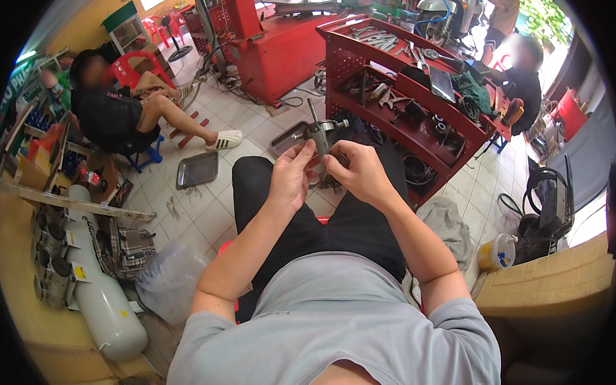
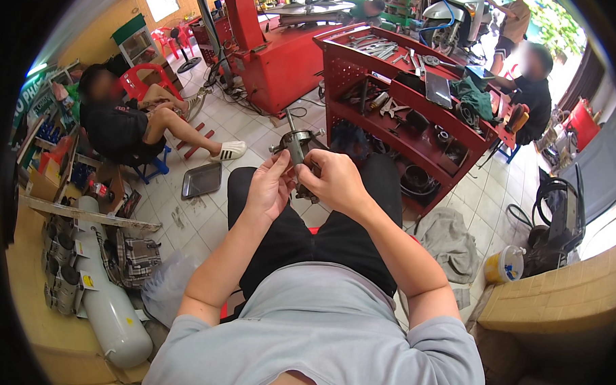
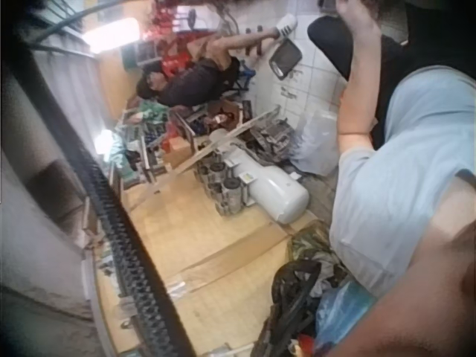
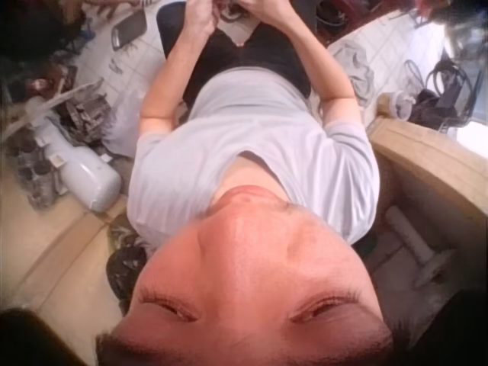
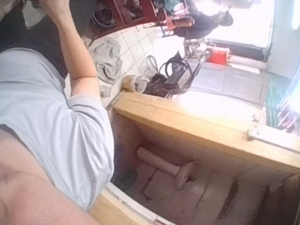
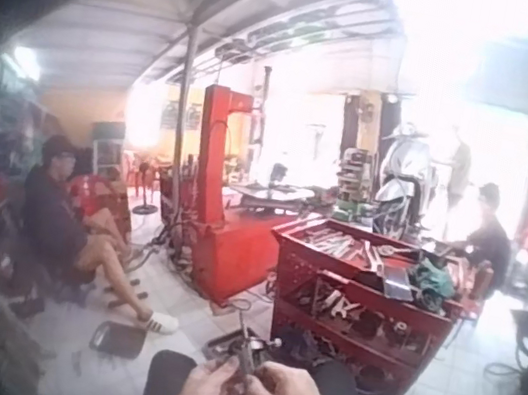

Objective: The person assembles a mechanical component, likely a brake caliper, by hand. They insert a metal pin into the assembly, pick up small fasteners from a tray, and screw them into place. The person rotates the object to access different sides and continues to tighten the fasteners.

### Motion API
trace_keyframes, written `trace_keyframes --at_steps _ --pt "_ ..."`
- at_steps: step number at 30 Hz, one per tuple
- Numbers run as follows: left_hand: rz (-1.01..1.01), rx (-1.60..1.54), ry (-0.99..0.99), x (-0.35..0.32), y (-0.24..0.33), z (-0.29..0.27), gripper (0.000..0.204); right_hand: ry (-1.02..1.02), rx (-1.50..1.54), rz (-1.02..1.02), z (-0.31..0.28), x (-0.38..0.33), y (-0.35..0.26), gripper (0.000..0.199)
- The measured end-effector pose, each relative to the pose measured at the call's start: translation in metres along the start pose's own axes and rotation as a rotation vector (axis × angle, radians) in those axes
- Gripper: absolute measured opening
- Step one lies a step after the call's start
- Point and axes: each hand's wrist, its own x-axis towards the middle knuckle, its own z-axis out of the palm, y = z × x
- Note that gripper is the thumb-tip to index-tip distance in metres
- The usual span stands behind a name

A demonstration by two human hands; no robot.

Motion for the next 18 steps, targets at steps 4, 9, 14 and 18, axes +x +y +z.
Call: trace_keyframes --at_steps 4,9,14,18 --pt "-0.016 -0.082 -0.057 -0.003 0.004 0.002 0.012 0.023 0.009 -0.051 0.0 -0.002 -0.001 0.02" --pt "0.005 -0.182 -0.109 -0.012 0.007 0.013 0.007 0.028 0.025 -0.133 0.002 -0.007 -0.004 0.017" --pt "0.004 -0.187 -0.232 -0.024 0.023 0.024 0.011 0.031 0.046 -0.21 0.003 -0.01 -0.007 0.013" --pt "0.0 -0.211 -0.325 -0.023 0.025 0.017 0.018 0.101 0.005 -0.375 0.006 -0.008 0.0 0.012"
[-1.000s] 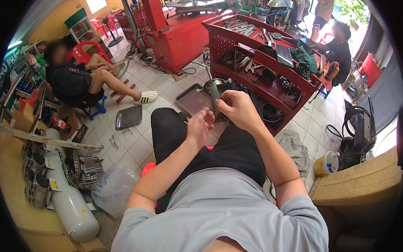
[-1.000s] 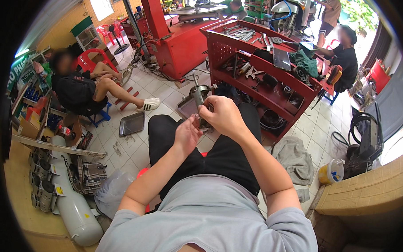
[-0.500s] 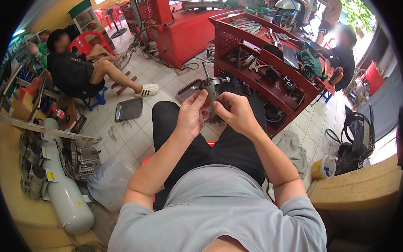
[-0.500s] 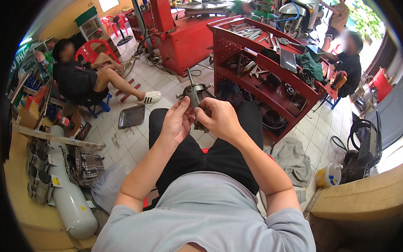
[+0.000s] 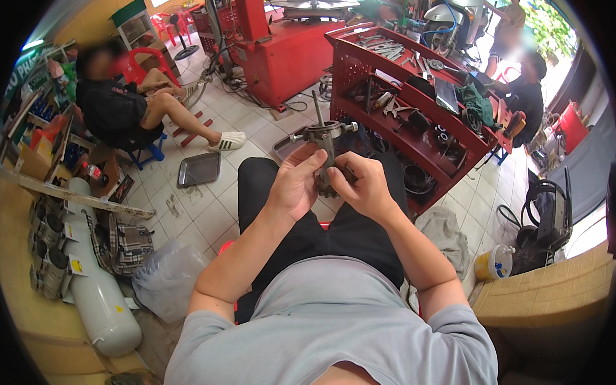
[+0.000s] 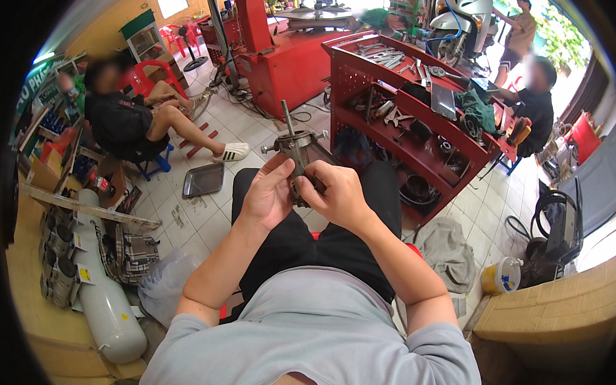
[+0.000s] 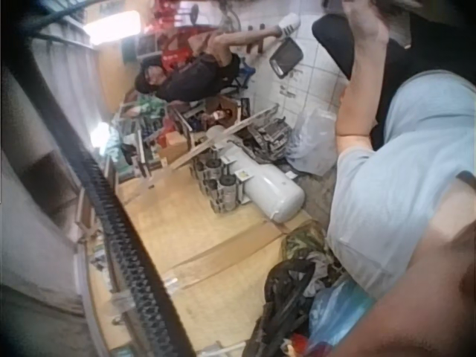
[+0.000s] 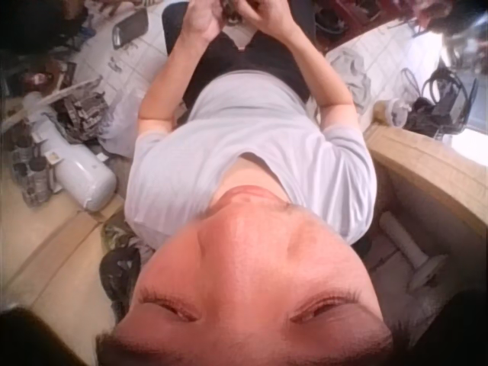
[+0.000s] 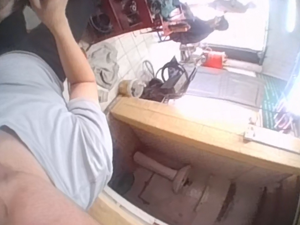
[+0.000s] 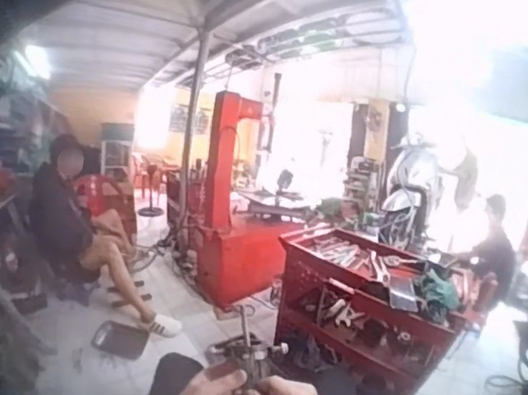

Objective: The person assembles a mechanical component, likely a brake caliper, by hand. They insert a metal pin into the assembly, pick up small fasteners from a tray, and screw them into place. The person rotates the object to access different sides and continues to tighten the fasteners.

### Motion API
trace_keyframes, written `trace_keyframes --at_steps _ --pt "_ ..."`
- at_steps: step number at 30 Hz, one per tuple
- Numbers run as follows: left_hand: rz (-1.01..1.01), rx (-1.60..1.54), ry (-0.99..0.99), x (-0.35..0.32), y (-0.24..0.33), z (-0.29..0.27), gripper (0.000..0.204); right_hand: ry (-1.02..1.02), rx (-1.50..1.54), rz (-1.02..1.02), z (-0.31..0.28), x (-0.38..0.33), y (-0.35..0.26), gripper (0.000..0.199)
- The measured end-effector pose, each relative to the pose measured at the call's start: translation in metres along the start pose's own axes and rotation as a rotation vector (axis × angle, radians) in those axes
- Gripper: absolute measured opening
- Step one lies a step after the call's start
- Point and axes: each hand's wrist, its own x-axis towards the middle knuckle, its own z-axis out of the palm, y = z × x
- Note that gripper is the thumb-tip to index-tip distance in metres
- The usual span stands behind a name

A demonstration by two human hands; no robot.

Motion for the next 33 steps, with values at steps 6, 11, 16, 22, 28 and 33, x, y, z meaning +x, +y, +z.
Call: trace_keyframes --at_steps 6,11,16,22,28,33 --pt "-0.042 0.05 -0.032 0.0 0.007 -0.003 0.018 0.026 -0.031 -0.032 0.003 -0.001 0.001 0.014" --pt "-0.018 0.041 0.047 -0.002 0.005 0.009 0.013 -0.025 -0.038 -0.005 -0.002 0.0 0.001 0.014" --pt "-0.041 0.049 0.107 -0.002 -0.007 0.005 0.011 0.06 0.176 0.308 -0.003 0.002 -0.001 0.017" --pt "-0.003 0.068 0.094 0.001 -0.018 -0.01 0.008 0.126 0.657 0.673 -0.002 0.007 -0.003 0.015" --pt "0.038 0.126 0.144 0.004 -0.019 -0.001 0.008 0.092 1.118 0.811 -0.002 0.002 0.001 0.012" --pt "0.041 0.138 0.152 0.004 -0.021 -0.005 0.008 0.111 1.046 0.783 -0.001 0.003 0.002 0.012"
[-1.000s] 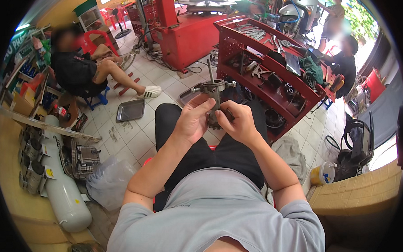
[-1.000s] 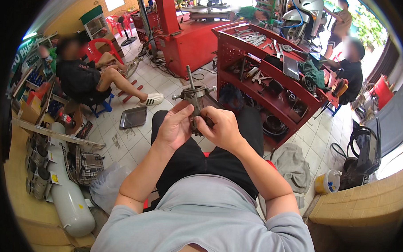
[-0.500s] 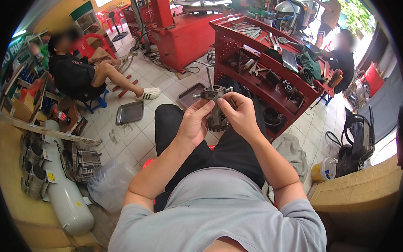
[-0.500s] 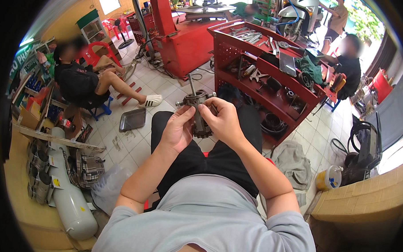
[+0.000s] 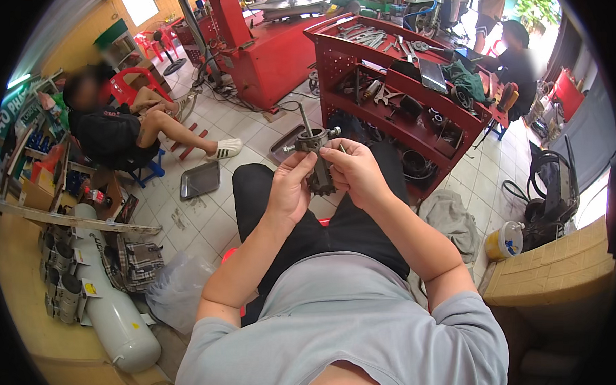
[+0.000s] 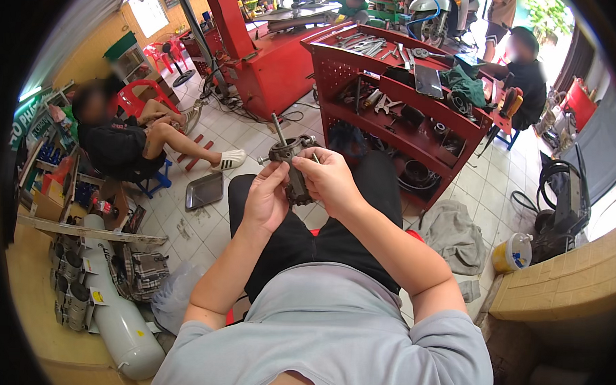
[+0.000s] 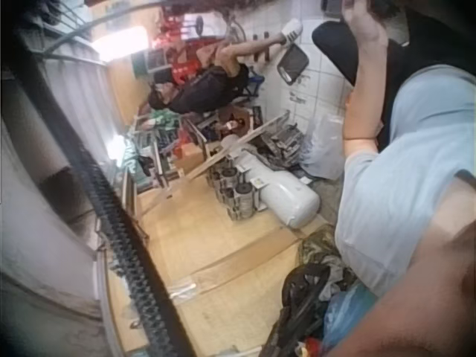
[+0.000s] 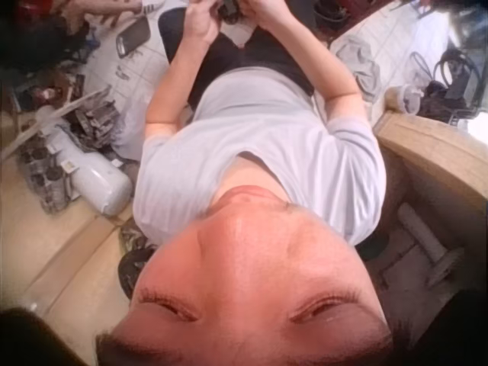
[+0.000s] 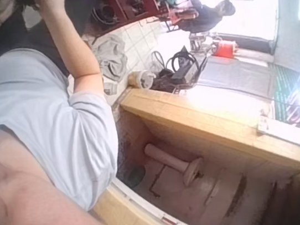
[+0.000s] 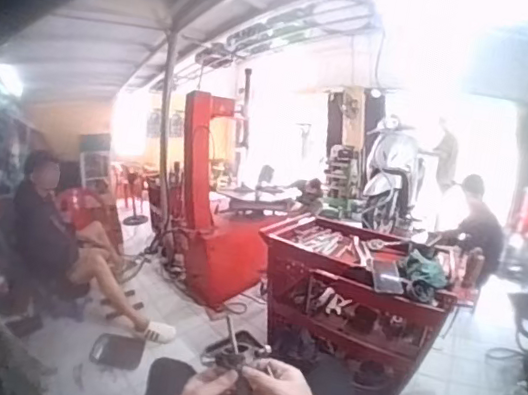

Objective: The person assembles a mechanical component, likely a brake caliper, by hand. They insert a metal pin into the assembly, pick up small fasteners from a tray, and screw them into place. The person rotates the object to access different sides and continues to tighten the fasteners.

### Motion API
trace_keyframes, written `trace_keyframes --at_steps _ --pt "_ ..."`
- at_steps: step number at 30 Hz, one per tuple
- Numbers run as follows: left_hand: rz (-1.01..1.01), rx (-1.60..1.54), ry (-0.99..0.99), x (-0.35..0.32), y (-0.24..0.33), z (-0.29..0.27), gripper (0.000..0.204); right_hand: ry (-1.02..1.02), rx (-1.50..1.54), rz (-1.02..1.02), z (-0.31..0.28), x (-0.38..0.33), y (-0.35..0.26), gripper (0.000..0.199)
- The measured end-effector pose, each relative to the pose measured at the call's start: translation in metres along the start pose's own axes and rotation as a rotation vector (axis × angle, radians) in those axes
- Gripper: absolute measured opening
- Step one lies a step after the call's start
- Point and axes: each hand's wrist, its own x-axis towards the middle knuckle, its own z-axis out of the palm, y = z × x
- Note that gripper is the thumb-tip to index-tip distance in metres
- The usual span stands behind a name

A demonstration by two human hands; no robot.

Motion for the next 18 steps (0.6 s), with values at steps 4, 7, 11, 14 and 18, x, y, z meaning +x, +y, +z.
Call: trace_keyframes --at_steps 4,7,11,14,18 --pt "-0.009 0.003 0.034 0.0 -0.002 0.0 0.006 0.013 -0.07 0.009 0.0 0.001 0.002 0.012" --pt "-0.011 -0.005 0.041 0.001 -0.005 -0.004 0.005 -0.002 -0.083 0.014 -0.003 0.003 0.005 0.011" --pt "-0.023 -0.01 0.037 0.003 -0.006 -0.007 0.005 -0.039 -0.03 0.062 -0.006 0.005 0.004 0.011" --pt "-0.02 -0.025 0.053 0.005 -0.008 -0.011 0.005 -0.054 -0.001 0.087 -0.005 0.004 0.002 0.01" --pt "-0.03 -0.038 0.052 0.005 -0.011 -0.011 0.006 -0.044 0.054 0.084 -0.004 0.003 0.005 0.01"
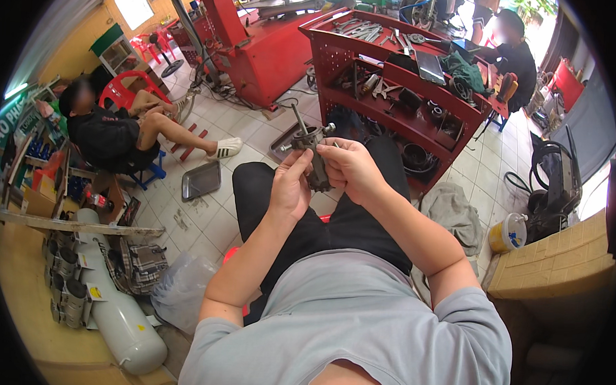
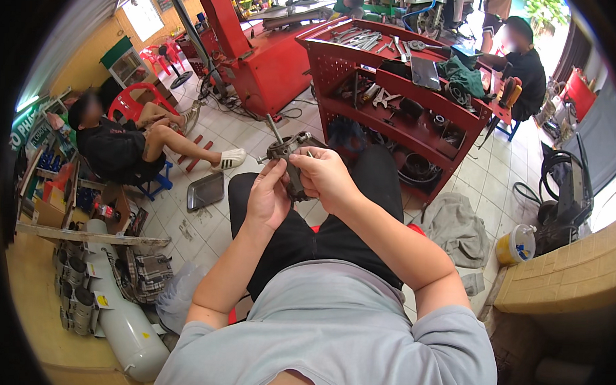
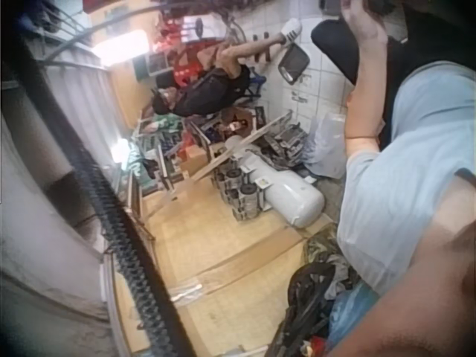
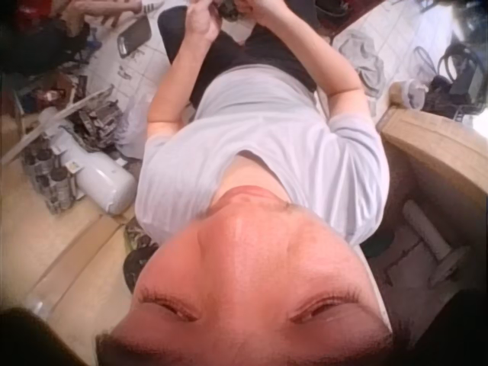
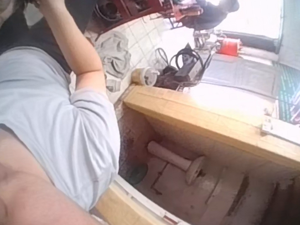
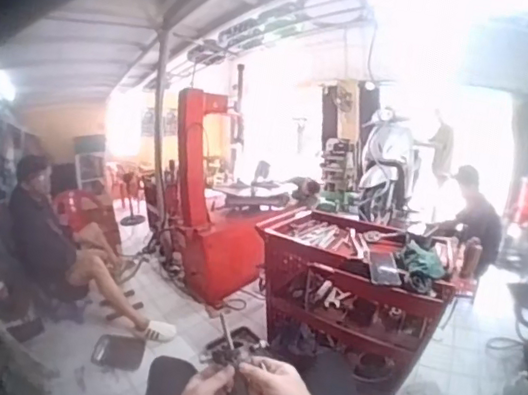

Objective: The person assembles a mechanical component, likely a brake caliper, by hand. They insert a metal pin into the assembly, pick up small fasteners from a tray, and screw them into place. The person rotates the object to access different sides and continues to tighten the fasteners.

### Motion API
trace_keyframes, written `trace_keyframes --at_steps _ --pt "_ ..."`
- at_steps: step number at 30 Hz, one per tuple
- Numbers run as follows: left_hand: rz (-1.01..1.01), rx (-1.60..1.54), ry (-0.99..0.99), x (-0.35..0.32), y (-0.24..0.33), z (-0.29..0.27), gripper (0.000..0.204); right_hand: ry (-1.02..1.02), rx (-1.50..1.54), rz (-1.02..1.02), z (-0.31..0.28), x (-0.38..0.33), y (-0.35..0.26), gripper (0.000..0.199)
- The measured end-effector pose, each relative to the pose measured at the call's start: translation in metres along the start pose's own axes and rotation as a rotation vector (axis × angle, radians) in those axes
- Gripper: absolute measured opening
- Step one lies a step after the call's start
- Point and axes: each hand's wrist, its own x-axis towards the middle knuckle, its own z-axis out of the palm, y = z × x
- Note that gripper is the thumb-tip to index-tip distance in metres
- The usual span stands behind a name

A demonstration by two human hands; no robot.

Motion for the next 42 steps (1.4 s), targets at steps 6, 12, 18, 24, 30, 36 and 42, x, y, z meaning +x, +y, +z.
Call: trace_keyframes --at_steps 6,12,18,24,30,36,42 --pt "0.008 0.026 0.006 0.002 -0.002 -0.005 0.007 0.034 0.01 -0.045 0.001 0.002 0.006 0.01" --pt "-0.049 0.02 0.024 0.003 -0.003 -0.006 0.015 0.048 -0.054 -0.029 0.002 0.003 0.009 0.011" --pt "-0.069 0.04 0.06 0.005 -0.01 -0.012 0.029 0.069 -0.035 -0.013 0.002 0.003 0.012 0.011" --pt "-0.082 0.017 0.066 0.007 -0.014 -0.015 0.028 0.1 -0.02 -0.011 0.0 0.006 0.017 0.01" --pt "-0.049 0.04 0.106 0.008 -0.02 -0.018 0.02 0.118 0.051 0.001 0.001 0.006 0.018 0.014" --pt "-0.044 0.042 0.159 0.008 -0.02 -0.014 0.014 0.145 0.094 0.001 -0.001 0.01 0.028 0.013" --pt "-0.065 0.033 0.157 0.007 -0.022 -0.015 0.017 0.126 -0.011 -0.07 -0.006 0.011 0.031 0.014"
